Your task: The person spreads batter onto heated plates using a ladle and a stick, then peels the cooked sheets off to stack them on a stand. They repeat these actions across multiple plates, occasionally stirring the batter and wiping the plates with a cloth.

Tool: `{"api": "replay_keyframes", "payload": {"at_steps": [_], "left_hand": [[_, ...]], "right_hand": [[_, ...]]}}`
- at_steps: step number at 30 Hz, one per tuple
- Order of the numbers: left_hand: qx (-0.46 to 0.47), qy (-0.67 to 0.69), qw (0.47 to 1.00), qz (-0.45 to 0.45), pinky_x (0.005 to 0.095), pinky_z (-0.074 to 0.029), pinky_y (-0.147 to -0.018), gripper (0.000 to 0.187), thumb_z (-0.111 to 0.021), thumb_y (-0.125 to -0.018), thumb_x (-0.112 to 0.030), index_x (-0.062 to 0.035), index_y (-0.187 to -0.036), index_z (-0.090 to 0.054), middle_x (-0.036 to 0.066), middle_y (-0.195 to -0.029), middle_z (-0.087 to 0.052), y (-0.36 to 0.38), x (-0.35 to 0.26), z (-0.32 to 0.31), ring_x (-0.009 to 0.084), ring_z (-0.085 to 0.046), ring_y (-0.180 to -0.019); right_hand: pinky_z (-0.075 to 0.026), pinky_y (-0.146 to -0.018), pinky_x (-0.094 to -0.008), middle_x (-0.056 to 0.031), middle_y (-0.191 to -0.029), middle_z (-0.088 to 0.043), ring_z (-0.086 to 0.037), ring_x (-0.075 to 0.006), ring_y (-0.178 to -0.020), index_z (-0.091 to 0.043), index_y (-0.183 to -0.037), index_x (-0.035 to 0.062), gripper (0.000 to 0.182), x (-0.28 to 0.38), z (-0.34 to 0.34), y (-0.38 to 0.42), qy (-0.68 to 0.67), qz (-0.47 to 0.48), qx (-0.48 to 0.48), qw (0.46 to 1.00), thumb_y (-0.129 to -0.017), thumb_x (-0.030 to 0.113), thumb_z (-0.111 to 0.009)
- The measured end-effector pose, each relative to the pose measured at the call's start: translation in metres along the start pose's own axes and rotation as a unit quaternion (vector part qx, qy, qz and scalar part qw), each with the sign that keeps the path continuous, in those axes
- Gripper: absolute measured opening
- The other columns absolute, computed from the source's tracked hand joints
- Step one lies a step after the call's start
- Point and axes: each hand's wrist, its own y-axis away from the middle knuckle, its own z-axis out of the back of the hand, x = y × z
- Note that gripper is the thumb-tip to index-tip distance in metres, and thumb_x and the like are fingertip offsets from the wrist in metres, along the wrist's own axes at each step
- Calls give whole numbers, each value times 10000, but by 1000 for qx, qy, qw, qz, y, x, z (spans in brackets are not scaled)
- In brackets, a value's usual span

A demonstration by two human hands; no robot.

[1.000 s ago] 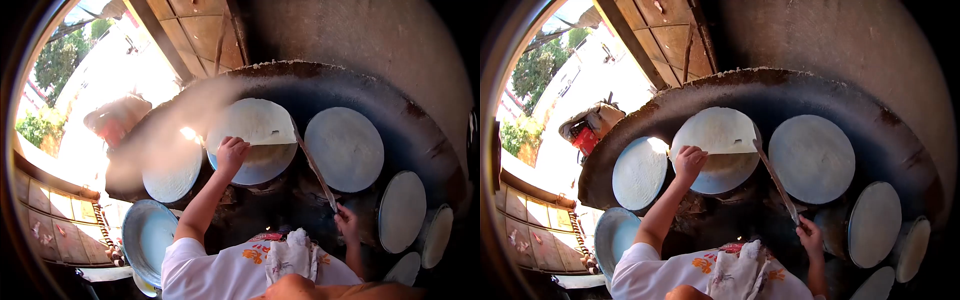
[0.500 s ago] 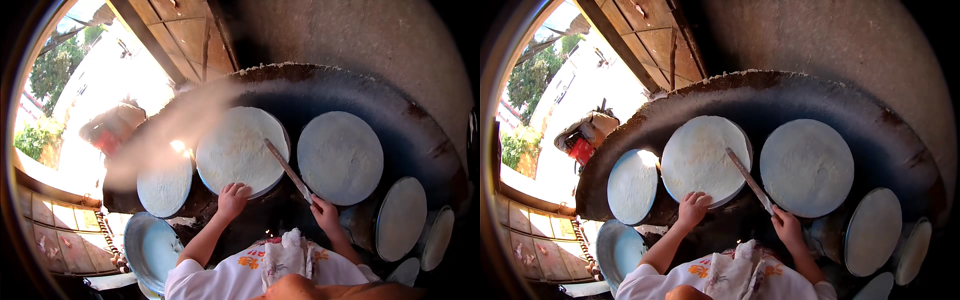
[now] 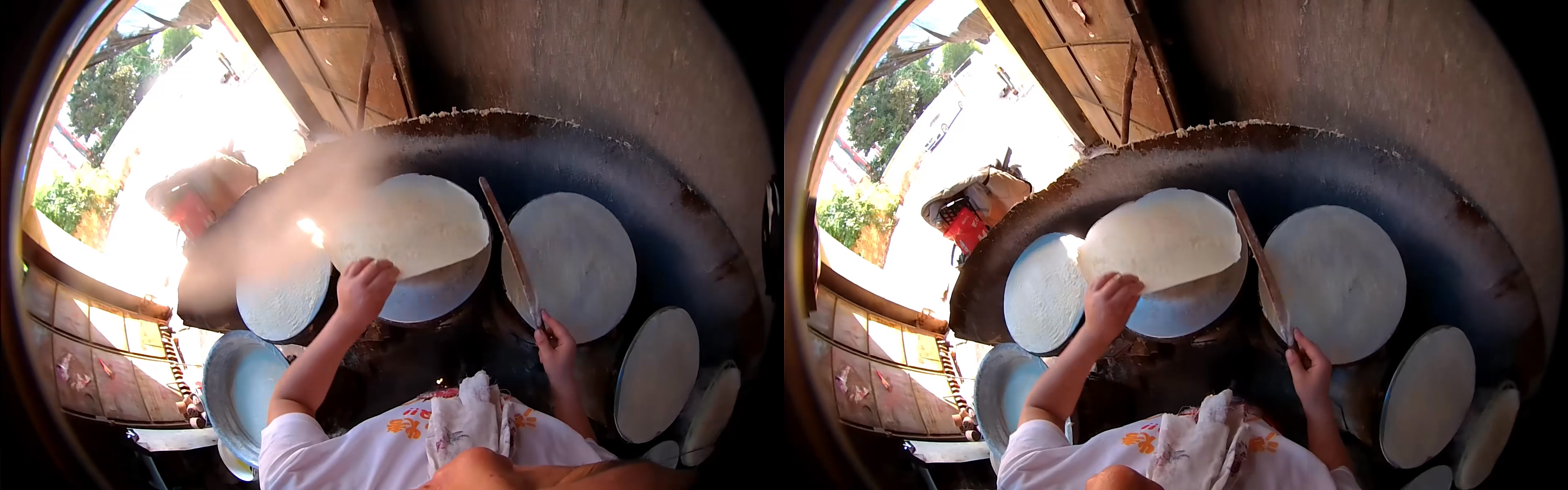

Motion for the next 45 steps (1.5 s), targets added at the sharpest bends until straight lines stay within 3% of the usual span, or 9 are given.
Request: {"api": "replay_keyframes", "payload": {"at_steps": [6,8,12,20,25,29,34,40,45], "left_hand": [[114,69,989,68,383,-474,-824,306,-666,-691,-112,-131,-996,-650,27,-1077,-618,74,-5,-59,260,-571,-996],[127,72,987,69,406,-477,-838,360,-670,-680,-90,-119,-1038,-647,48,-1117,-613,72,-10,-59,288,-568,-1023],[146,83,983,73,417,-463,-885,403,-658,-681,-100,-130,-1083,-641,53,-1182,-590,86,-6,-73,308,-539,-1093],[113,75,991,1,350,-490,-834,310,-612,-722,-88,-153,-1022,-663,9,-1094,-635,73,-13,-30,219,-598,-1013],[177,154,970,-67,328,-528,-689,248,-641,-685,-83,-96,-932,-661,30,-942,-654,5,-43,80,206,-645,-828],[190,188,962,-55,336,-506,-589,162,-646,-739,-25,-57,-895,-672,72,-797,-654,-50,-87,135,257,-621,-659],[188,307,923,-136,308,-491,-586,130,-610,-720,42,9,-827,-675,136,-748,-659,-96,-168,112,265,-638,-650],[224,412,830,-303,347,-433,-556,98,-643,-760,-56,22,-819,-638,163,-664,-568,-124,-318,68,257,-574,-591],[275,428,793,-334,305,-445,-549,186,-682,-774,-186,-3,-809,-669,94,-623,-605,-183,-557,34,97,-569,-597]], "right_hand": [[-442,-640,-227,-54,-888,-629,-518,-82,-695,-589,-1164,-10,349,-7,-17,-3,70,42,54,995,-828,71,-639],[-492,-670,-336,-143,-906,-654,-632,-234,-736,-595,-1160,16,364,-9,-33,-20,143,153,57,976,-805,83,-640],[-496,-641,-426,-178,-836,-631,-611,-358,-724,-637,-1110,139,297,26,-87,-65,354,120,126,919,-819,193,-615],[-500,-618,-327,-146,-769,-660,-639,-254,-640,-637,-1124,83,351,24,-29,-50,144,103,196,965,-791,184,-681],[-424,-503,-346,-86,-561,-509,-543,-216,-516,-493,-700,33,299,66,-33,-92,176,173,0,969,-805,229,-692],[-424,-869,-316,-73,-863,-637,-586,-169,-898,-600,-878,14,380,25,-41,-81,-139,157,151,966,-893,393,-575],[-442,-847,-282,-63,-912,-628,-569,-136,-908,-582,-958,23,559,-36,75,108,-220,59,-32,973,-817,564,-605],[-423,-592,-229,38,-675,-499,-540,-53,-673,-336,-695,133,429,-18,138,272,-170,1,-331,928,-722,39,-753],[-451,-632,-236,2,-720,-544,-588,-91,-744,-342,-716,127,403,-11,261,394,-162,62,-542,822,-743,32,-733]]}}
